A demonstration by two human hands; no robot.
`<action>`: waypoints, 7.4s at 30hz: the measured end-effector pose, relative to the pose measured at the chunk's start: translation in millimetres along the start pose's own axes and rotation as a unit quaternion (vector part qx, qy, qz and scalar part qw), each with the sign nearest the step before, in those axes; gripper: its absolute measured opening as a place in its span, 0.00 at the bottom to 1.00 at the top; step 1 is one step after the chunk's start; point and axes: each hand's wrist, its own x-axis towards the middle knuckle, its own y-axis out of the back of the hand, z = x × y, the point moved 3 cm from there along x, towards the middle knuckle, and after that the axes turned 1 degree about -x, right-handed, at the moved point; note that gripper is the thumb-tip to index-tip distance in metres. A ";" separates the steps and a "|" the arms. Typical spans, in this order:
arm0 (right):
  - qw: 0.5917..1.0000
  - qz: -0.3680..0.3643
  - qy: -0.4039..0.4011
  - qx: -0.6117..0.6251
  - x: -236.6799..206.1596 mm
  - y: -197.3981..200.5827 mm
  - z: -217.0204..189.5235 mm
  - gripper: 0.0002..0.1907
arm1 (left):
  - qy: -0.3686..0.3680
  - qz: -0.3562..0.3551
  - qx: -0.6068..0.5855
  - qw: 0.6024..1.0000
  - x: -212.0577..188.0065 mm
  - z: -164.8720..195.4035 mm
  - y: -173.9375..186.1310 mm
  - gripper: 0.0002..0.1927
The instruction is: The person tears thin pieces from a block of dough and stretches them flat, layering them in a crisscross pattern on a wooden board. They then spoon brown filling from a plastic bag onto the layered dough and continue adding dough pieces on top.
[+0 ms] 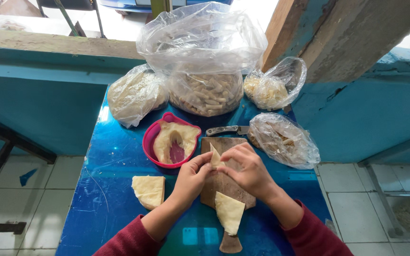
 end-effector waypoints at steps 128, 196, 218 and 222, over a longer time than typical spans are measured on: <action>0.983 0.042 -0.145 -0.101 -26.7 -58.0 59.2 0.28 | -0.247 0.026 0.716 0.652 -60.2 49.8 -23.7 0.27; 0.858 0.144 -0.318 0.377 -18.9 -10.2 73.3 0.07 | 0.158 -0.275 0.072 0.946 -49.3 -14.8 -10.7 0.16; 0.997 -0.068 0.002 -0.023 -15.9 -38.0 -3.1 0.07 | 0.177 -0.355 0.046 0.917 -60.3 -5.6 -18.6 0.13; 0.997 -0.075 -0.008 -0.024 -16.7 -40.0 -1.7 0.07 | 0.202 -0.340 -0.025 0.918 -58.3 -6.0 -17.5 0.11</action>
